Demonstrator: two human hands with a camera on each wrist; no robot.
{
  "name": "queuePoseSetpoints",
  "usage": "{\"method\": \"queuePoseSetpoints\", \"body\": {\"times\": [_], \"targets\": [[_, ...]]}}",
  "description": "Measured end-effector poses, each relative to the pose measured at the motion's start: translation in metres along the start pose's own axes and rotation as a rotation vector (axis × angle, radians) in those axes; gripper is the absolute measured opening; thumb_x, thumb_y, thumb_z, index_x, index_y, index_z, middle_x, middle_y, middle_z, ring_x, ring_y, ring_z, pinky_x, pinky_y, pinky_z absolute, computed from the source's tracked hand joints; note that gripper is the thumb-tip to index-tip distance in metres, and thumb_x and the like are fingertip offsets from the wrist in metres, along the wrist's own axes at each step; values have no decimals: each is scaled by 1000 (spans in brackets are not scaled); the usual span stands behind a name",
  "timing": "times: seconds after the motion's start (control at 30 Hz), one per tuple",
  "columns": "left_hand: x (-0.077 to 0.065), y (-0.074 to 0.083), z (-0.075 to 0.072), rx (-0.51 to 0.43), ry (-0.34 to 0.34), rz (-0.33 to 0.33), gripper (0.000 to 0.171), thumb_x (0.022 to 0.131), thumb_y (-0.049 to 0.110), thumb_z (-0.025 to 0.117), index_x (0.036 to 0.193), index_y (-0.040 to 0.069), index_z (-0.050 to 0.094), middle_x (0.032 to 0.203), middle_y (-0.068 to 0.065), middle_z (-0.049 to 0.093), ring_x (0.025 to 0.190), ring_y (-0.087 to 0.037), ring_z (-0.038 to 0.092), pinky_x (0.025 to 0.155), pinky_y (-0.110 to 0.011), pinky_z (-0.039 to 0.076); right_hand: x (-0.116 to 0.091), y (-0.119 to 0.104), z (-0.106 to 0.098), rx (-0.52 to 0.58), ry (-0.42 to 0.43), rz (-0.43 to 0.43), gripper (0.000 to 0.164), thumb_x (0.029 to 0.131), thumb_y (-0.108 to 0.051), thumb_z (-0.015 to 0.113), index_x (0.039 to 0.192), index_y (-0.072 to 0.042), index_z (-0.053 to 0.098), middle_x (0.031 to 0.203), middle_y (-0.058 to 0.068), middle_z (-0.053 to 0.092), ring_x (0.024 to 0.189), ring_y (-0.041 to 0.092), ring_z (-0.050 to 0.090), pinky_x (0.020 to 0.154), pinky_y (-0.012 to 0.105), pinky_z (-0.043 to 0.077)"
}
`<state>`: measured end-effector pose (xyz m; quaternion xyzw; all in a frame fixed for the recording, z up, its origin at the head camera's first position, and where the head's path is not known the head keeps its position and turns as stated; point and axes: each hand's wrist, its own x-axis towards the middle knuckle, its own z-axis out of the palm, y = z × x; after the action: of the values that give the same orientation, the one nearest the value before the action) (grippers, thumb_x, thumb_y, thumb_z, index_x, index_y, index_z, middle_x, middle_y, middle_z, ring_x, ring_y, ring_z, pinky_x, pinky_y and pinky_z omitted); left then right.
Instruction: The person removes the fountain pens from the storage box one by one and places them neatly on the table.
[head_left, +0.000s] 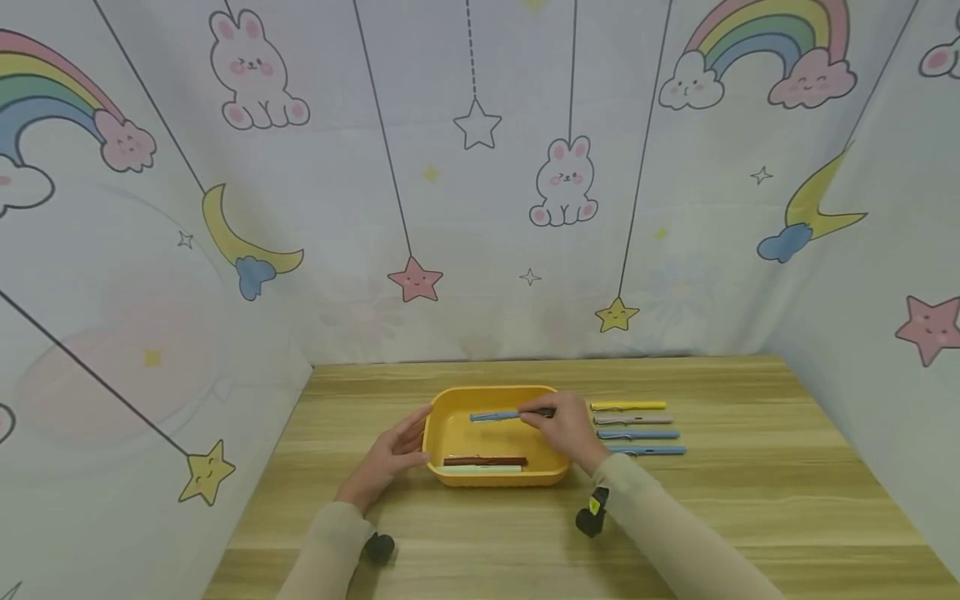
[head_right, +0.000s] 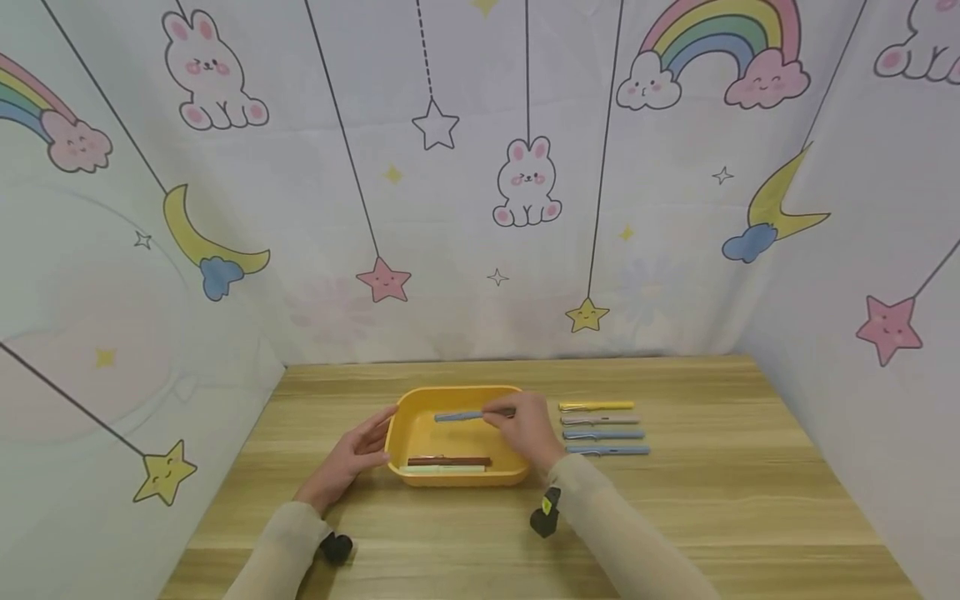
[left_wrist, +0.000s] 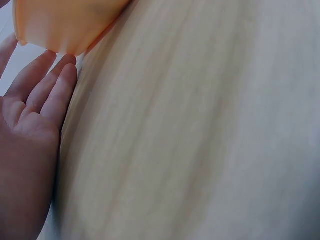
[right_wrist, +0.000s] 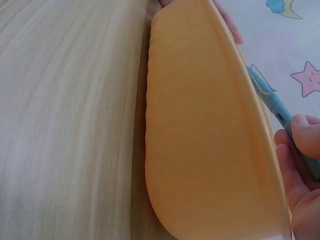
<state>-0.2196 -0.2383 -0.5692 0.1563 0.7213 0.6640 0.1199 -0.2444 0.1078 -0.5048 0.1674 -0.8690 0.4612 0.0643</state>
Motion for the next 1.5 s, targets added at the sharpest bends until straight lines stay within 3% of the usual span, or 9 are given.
{"method": "queuePoseSetpoints", "body": {"times": [0.33,0.6,0.97,1.3,1.5], "targets": [[-1,1,-1,-11,-13,6,79,99,2,71,166,17,33,169,-15,33,154,-38,35,115,-25,43,-5,1,-13,96,-14,50,19,91,-10,83,110,-7,84,106,6,80,92,19,76,72,26,60],[-1,2,0,-19,-19,24,79,98,2,71,166,15,32,170,-16,32,154,-39,35,114,-24,43,-7,10,-23,135,-11,46,18,90,-5,82,109,-5,83,107,7,80,95,21,76,77,27,63],[0,-1,-2,-30,-29,48,79,99,0,70,166,14,32,170,-16,32,153,-41,35,113,-23,44,-15,17,-34,166,-19,58,18,89,-6,83,106,-12,85,110,8,80,93,18,75,75,25,61],[-1,0,-1,-25,-25,32,79,98,1,70,166,15,32,170,-15,32,153,-40,35,113,-23,43,-21,32,-48,248,-35,27,21,91,-7,82,112,-1,81,116,16,78,96,13,74,79,23,62],[-2,1,-1,-31,-30,42,79,98,0,70,166,14,32,170,-16,31,154,-40,34,113,-23,43,-26,37,-58,267,-52,25,23,92,-8,81,114,-2,81,117,14,78,96,11,74,78,24,62]]}}
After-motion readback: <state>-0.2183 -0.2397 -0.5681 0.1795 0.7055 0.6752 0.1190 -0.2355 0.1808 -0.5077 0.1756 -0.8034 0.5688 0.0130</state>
